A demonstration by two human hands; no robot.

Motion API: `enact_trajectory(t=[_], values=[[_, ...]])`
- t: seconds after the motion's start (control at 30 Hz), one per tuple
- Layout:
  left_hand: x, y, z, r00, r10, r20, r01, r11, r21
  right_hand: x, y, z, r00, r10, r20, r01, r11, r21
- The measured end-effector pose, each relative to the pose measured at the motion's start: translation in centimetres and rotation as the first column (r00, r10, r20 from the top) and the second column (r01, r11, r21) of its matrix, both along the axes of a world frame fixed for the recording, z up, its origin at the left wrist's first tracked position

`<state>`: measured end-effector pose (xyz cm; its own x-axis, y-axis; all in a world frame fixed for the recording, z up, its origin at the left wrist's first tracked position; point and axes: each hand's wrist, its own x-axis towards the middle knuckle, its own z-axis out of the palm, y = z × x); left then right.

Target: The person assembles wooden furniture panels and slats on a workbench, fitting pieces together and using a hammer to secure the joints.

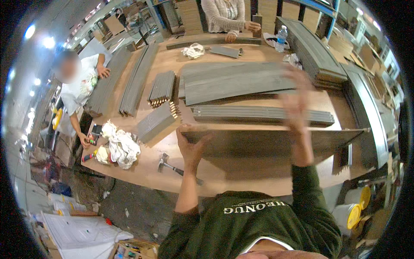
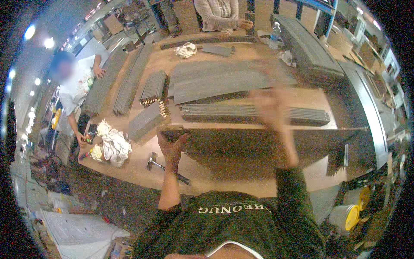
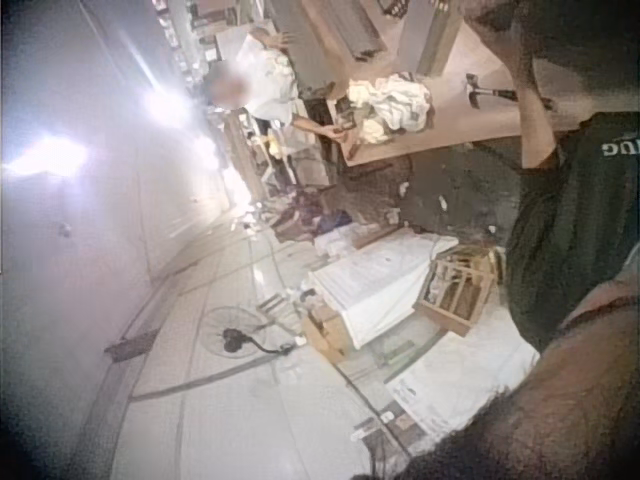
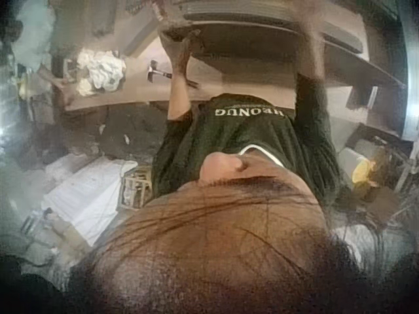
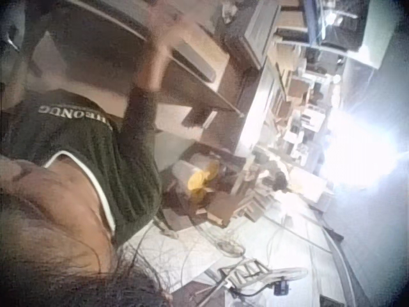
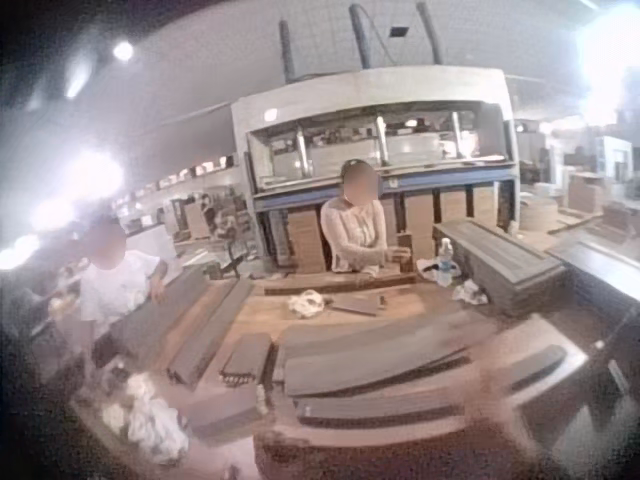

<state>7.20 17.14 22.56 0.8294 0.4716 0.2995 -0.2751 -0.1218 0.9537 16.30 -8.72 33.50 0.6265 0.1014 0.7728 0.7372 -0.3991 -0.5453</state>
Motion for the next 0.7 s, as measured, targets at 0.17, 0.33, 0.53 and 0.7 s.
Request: enact_trajectory(t=[0.17,0.33,0.53,0.7], values=[[0.4,1.2,-3.2,0.991,0.131,-0.039,-0.106,0.913,0.394,-2.6,17.1,3.4,0.831,0.551,0.070,-0.495,0.792,-0.356],[-0.5,0.8,-4.4,0.974,0.116,-0.196,-0.006,0.873,0.488,-1.9,21.2,-1.3,0.863,0.416,-0.286,-0.476,0.480,-0.737],[-0.7,-0.2,-5.8,0.970,0.091,-0.227,0.006,0.920,0.392,-2.5,20.3,-2.2,0.835,0.436,-0.335,-0.533,0.495,-0.686],[-0.1,-0.4,-6.6,0.961,0.109,-0.254,0.037,0.859,0.510,-1.6,20.6,-2.8,0.834,0.327,-0.445,-0.550,0.412,-0.727]])
